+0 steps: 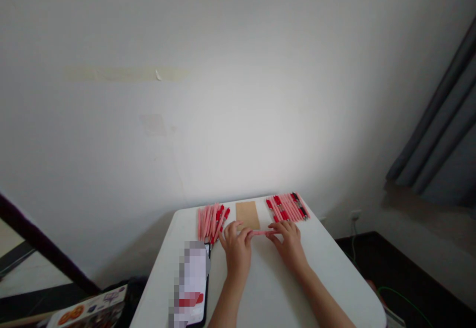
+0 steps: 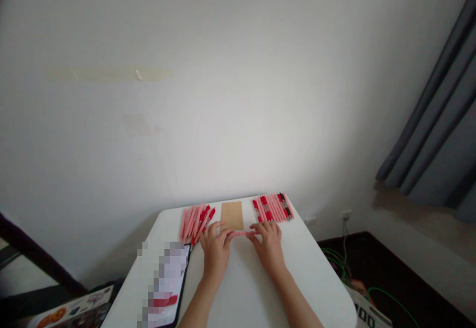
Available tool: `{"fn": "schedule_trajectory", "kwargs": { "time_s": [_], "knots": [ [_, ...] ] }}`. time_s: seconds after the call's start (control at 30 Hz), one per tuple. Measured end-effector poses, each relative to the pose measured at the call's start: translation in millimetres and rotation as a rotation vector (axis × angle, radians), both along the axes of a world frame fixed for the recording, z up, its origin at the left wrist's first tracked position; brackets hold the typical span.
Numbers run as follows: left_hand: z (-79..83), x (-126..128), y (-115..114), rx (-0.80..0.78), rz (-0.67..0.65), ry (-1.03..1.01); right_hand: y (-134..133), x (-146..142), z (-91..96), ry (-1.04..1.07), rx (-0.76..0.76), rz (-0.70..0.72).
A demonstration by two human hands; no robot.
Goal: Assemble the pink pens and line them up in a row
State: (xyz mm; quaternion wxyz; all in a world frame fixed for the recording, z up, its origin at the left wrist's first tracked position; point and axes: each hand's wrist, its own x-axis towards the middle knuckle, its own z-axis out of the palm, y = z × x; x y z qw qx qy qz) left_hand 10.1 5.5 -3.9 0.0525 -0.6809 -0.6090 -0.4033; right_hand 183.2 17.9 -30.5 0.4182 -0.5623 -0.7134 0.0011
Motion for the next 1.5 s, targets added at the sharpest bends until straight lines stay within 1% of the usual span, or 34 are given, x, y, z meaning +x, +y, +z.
{"fn": "schedule_trajectory", "kwargs": {
  "time_s": [0.3,0.47,0.6,0.77,0.97,1.1,1.2,1.37,1.5],
  "knots": [
    [0.7,0.6,-1.3,0.006,-0.011,-0.014,1.4,0.7,-1.4,-0.03,0.005,0.005],
    [0.3,-0.2,-0.1,0.008,-0.012,-0.014,1.8,1.2,-2.2,-0.011,0.038,0.005],
    [-0.5,-0.6,0.8,-0.01,0.013,-0.017,2.2,0.9,-2.7,0.002,0.073,-0.02],
    [-0.2,-0.7,1.5,0.004,-0.004,-0.014,2.9,0.7,-3.6,-0.034,0.063,-0.013],
    [-2.5,-1.5,2.7,0.026,-0.023,-0.022,2.1,-0.1,-2.1,-0.022,0.028,0.013],
    [-3.4,-1.5,3.2,0.039,-0.024,-0.025,1.6,0.4,-0.4,-0.032,0.046,0.017],
    [-2.2,-0.9,2.3,0.036,-0.014,-0.015,1.9,1.4,0.2,-0.036,0.069,0.013],
    [1.9,0.4,-0.9,-0.001,0.013,0.005,1.2,1.5,2.2,-0.042,0.055,0.013],
    [6.2,0.7,-2.6,0.003,-0.009,-0.024,-1.3,0.8,4.8,-0.045,0.051,-0.005]
  ]
}}
